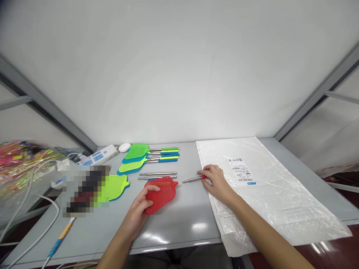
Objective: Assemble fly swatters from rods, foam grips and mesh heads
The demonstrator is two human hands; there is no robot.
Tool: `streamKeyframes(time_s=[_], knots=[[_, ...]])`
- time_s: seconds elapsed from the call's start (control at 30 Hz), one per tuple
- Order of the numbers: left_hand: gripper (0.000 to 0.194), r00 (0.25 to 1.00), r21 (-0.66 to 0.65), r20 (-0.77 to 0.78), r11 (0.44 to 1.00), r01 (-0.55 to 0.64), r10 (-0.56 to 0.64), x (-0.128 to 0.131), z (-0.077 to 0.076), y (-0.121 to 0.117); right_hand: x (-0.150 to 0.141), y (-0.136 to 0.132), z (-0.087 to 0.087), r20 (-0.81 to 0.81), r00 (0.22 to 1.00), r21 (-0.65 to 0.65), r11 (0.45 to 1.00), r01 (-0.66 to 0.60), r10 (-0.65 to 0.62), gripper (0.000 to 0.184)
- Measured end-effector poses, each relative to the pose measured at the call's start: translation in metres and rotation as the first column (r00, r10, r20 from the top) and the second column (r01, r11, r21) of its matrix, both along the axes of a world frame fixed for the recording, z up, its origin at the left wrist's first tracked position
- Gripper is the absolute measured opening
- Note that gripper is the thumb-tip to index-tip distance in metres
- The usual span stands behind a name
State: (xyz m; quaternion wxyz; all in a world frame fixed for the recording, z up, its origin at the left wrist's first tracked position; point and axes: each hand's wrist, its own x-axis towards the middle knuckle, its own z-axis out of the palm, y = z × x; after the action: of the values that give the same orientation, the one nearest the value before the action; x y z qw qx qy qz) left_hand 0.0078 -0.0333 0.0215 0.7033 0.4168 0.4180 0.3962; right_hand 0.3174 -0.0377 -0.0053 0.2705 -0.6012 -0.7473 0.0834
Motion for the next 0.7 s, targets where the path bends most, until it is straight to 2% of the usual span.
streamKeyframes(time_s=[0.1,0.2,0.3,0.43,0.53,0.63,0.7], knots=[[0.038,0.997,0.013,0.046,0.998,0.069,-0.070,-0.004,-0.004,-0.001,-0.004,-0.002,0.007,0.011,1.000,0.007,1.000,-0.029,0.029,0.040],[0.048,0.993,0.030,0.073,0.996,0.086,-0.088,-0.005,-0.005,-0.002,-0.016,-0.005,0.022,0.023,0.997,-0.006,0.997,-0.075,0.075,0.034],[0.054,0.989,0.043,0.112,0.995,0.093,-0.097,-0.004,-0.004,-0.003,-0.037,-0.007,0.041,0.023,0.973,-0.041,0.972,-0.230,0.231,0.035],[0.059,0.967,0.038,0.234,0.995,0.095,-0.101,-0.006,-0.003,-0.005,-0.067,-0.006,0.057,0.076,0.888,-0.058,0.891,-0.451,0.454,0.062],[0.064,0.947,0.036,0.298,0.993,0.114,-0.119,-0.018,-0.003,-0.005,-0.091,-0.003,0.064,0.154,0.868,-0.068,0.881,-0.468,0.473,0.083],[0.069,0.950,0.073,0.287,0.992,0.104,-0.121,-0.038,0.000,-0.005,-0.121,0.000,0.074,0.157,0.858,-0.075,0.873,-0.483,0.488,0.108],[0.069,0.965,0.110,0.240,0.990,0.084,-0.108,-0.052,0.004,-0.007,-0.145,0.002,0.081,0.127,0.837,-0.101,0.846,-0.523,0.533,0.108]])
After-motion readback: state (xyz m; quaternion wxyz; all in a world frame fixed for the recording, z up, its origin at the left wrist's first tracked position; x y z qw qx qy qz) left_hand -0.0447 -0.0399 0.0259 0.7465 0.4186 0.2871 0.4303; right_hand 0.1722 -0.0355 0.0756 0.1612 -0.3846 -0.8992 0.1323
